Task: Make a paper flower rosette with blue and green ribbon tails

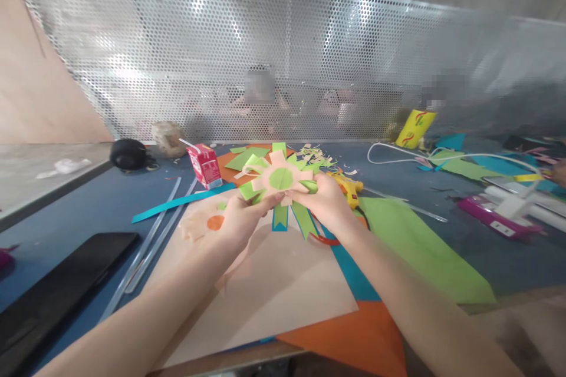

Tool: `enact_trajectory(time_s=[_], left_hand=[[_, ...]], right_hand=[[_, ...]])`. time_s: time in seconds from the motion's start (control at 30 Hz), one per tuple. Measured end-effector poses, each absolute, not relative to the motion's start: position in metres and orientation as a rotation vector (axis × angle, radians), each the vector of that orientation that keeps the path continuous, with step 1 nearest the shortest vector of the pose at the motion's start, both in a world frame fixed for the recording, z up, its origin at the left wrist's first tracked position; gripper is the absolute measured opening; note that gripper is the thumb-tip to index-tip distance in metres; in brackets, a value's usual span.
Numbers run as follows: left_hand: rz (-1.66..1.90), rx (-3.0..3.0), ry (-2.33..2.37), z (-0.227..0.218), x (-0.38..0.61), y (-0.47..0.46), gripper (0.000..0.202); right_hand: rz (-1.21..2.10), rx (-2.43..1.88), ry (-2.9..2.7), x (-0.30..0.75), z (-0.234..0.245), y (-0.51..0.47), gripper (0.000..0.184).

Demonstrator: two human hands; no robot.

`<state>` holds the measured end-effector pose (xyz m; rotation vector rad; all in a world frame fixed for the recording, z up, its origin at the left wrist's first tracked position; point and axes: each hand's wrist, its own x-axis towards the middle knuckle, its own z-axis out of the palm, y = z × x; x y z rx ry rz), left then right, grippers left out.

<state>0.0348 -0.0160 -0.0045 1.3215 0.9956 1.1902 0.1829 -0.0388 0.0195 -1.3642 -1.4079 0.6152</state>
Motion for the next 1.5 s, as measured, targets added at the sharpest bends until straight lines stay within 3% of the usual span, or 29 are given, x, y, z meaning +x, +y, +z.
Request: enact_trajectory(time_s=[0.57, 1.5], left_hand=[[1.132, 1.341, 0.903, -0.0037, 0.0271, -0.0101, 0.026], [1.125, 1.183, 0.778, 0.0014, 0.0299, -0.0132, 0.025]], right_hand=[[0.599, -1.459, -1.384, 0.1810, 0.0228, -0.0412, 0.029], [0.640, -1.415, -1.427, 0.1801, 0.0223, -0.0431, 0.023]])
